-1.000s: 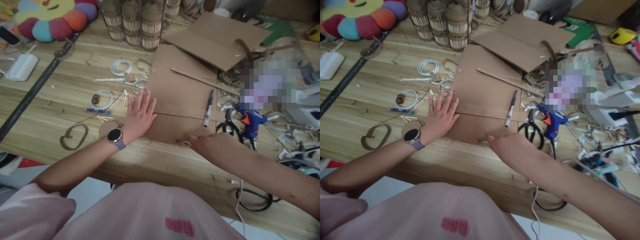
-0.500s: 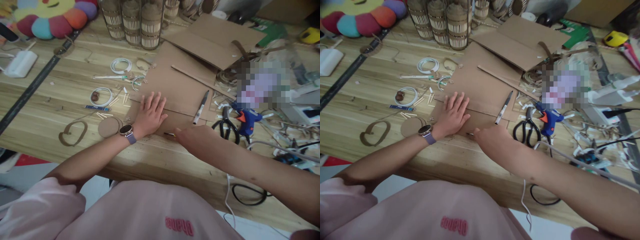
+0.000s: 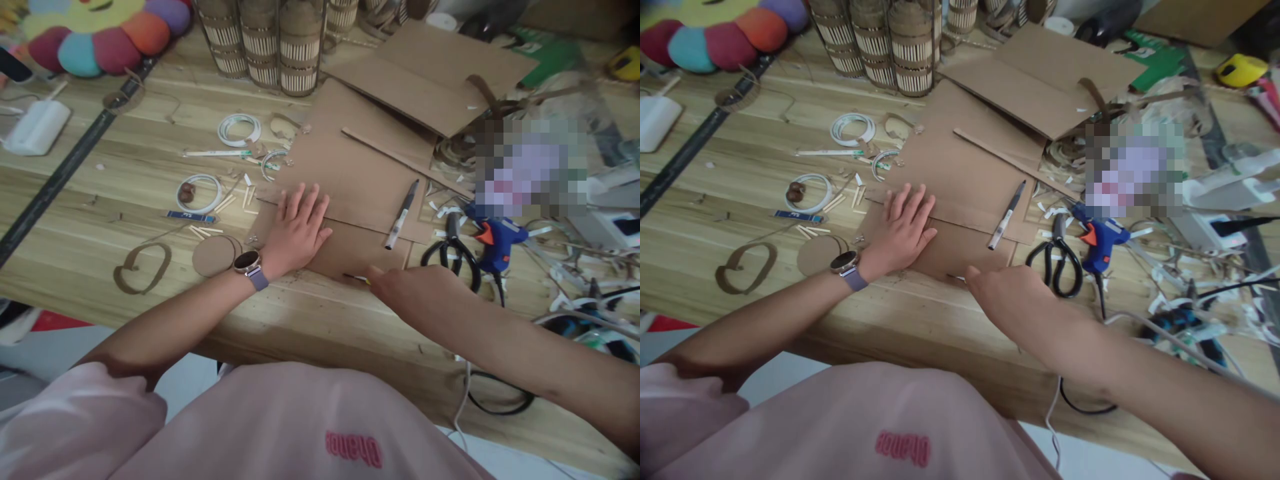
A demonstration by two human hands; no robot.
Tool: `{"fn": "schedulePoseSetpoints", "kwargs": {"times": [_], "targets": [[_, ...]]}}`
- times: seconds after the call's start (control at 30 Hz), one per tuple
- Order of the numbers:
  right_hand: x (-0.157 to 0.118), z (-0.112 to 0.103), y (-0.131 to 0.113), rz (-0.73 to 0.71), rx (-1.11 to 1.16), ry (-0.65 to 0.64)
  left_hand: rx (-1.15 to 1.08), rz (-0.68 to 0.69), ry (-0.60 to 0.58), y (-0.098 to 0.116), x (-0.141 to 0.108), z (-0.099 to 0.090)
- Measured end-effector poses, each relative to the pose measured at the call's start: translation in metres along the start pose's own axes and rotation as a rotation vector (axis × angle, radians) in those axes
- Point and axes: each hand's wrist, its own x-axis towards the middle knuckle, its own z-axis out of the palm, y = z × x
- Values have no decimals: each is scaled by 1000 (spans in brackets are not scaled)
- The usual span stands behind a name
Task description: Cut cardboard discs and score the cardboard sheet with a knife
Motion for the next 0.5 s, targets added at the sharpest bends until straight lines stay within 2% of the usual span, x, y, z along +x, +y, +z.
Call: {"fn": "schedulePoseSetpoints", "kwargs": {"times": [0.27,0.5], "targets": [[-11,6,6,31,11,-34,14,2,-12,0,0,-2],[-20,21,13,71,41,-18,-15,8,10,-2,-1,0]]}}
